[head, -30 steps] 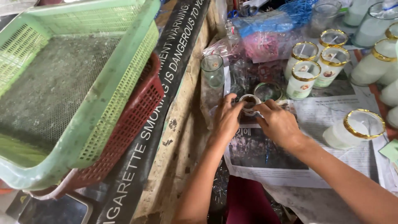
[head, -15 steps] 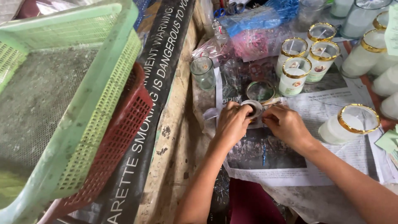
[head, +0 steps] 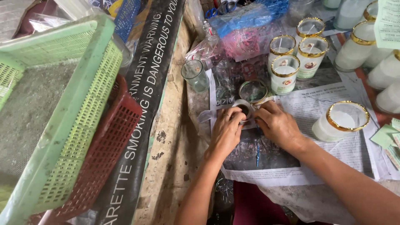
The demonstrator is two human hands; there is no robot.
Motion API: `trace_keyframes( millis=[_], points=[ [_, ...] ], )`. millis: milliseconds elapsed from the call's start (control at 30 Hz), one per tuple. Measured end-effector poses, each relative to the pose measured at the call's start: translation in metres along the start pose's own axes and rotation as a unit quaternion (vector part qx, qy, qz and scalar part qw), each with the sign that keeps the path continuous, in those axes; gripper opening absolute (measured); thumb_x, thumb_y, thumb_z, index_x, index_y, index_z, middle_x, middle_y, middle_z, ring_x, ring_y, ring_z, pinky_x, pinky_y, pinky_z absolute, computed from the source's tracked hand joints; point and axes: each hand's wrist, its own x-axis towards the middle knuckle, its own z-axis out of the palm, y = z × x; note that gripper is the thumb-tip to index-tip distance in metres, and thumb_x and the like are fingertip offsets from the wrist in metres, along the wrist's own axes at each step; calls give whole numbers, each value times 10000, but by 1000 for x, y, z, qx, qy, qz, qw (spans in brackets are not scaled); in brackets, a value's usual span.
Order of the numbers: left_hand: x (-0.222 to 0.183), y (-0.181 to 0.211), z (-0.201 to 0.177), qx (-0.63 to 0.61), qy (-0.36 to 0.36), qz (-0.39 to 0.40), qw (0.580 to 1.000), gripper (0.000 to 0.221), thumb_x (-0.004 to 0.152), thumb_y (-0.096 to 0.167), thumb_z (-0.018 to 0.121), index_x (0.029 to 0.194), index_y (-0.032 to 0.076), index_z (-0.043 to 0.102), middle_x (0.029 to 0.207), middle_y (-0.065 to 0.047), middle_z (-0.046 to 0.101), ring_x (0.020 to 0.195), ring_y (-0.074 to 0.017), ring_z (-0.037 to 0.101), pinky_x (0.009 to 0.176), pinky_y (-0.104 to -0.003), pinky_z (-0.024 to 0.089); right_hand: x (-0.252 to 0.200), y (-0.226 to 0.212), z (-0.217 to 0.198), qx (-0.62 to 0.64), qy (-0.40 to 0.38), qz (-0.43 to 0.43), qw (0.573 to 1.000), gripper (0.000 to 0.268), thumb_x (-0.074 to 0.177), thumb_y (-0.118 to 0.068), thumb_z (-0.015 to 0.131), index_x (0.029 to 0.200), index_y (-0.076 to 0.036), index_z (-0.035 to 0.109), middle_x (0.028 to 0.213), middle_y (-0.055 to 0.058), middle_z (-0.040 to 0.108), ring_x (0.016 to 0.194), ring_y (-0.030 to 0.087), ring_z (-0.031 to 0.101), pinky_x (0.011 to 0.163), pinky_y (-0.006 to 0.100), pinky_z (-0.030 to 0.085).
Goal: Applying labels to the bottom of glass candles and handling paper currency at a workstation.
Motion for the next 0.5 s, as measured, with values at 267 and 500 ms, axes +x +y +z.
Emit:
trace_keyframes(
  millis=[267, 500],
  points=[
    [3, 1, -5, 10, 1, -9, 1000, 226, 798, 3, 738, 965, 115, 635, 1214, -83, 583, 1107, -359, 596, 907, -431, 529, 1, 0, -4, -23, 17, -30, 999, 55, 911, -278, 667, 964, -262, 671, 1107, -39, 594, 957, 300, 709, 699, 449, 629],
    [5, -3, -2, -4, -5, -24, 1000, 170, 808, 64, 756, 923, 119, 643, 1232, -79, 578, 1184, -373, 564, 1012, -449, 485, 0, -8, -12, -15, 37, -37, 999, 60, 927, -277, 654, 945, -223, 635, 1066, -30, 591, 953, 303, 699, 684, 469, 616]
  ],
)
